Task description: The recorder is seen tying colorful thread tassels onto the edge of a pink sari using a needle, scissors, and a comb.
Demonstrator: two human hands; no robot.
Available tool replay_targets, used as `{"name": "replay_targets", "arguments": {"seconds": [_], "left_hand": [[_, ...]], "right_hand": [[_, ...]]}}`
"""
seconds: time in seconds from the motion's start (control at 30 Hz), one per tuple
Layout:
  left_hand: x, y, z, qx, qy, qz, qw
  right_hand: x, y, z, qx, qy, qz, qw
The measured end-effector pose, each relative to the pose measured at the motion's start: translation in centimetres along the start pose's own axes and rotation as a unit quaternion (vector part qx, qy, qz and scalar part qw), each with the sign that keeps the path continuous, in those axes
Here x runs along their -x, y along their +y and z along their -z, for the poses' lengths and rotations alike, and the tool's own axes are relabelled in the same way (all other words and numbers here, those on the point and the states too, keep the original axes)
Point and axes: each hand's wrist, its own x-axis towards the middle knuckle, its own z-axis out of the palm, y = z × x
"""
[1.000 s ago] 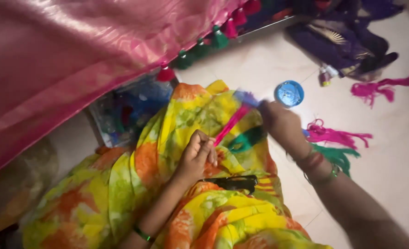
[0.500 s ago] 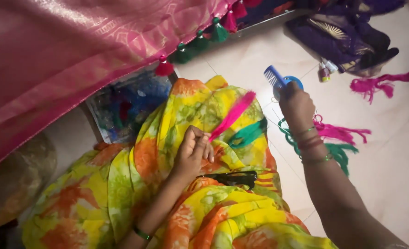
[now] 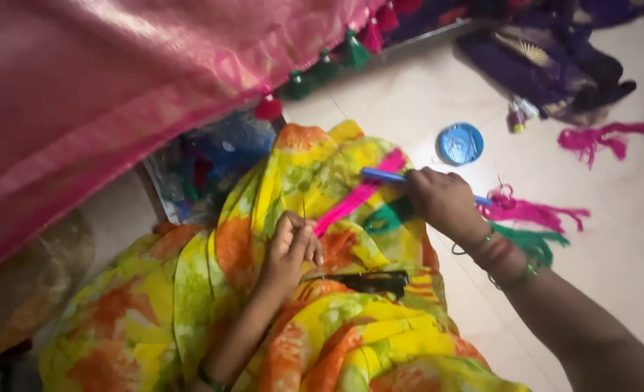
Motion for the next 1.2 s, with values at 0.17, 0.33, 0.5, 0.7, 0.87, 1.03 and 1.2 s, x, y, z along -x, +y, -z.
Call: {"name": "replay_targets", "arguments": {"seconds": [0.17, 0.33, 0.5, 0.7, 0.87, 1.03, 1.2], "left_hand": [[0.0, 0.1, -0.2, -0.006, -0.005, -0.008, 1.000], [-0.5, -1.5, -0.2, 0.037, -0.021, -0.002, 0.999], [-0.1, -1.3, 0.1, 0.031, -0.023, -0.011, 0.999], [-0.2, -1.5, 0.0, 0.053, -0.025, -0.004, 0.998], [-0.3, 0.3, 0.3, 0.015, -0.012, -0.023, 1.000], [0.2, 0.2, 0.7, 0.019, 0.005, -0.007, 1.000], [0.0, 2.5, 1.9, 0.026, 0.019, -0.042, 0.999]], "right_hand": [[-1.0, 0.8, 0.3, -0.015, 0.019, -0.008, 1.000], [0.3, -3.1, 1.4, 0.012, 0.013, 0.113, 0.993], [-0.2, 1.7, -0.5, 0.016, -0.025, -0.001, 1.000], [1.1, -2.0, 0.9, -0.014, -0.008, 0.074, 0.997], [-0.7, 2.0, -0.7, 0.014, -0.057, 0.002, 0.998], [0.1, -3.6, 1.8, -0.030, -0.013, 0.014, 0.999], [-0.4, 0.6, -0.5, -0.004, -0.017, 0.067, 0.998]]}}
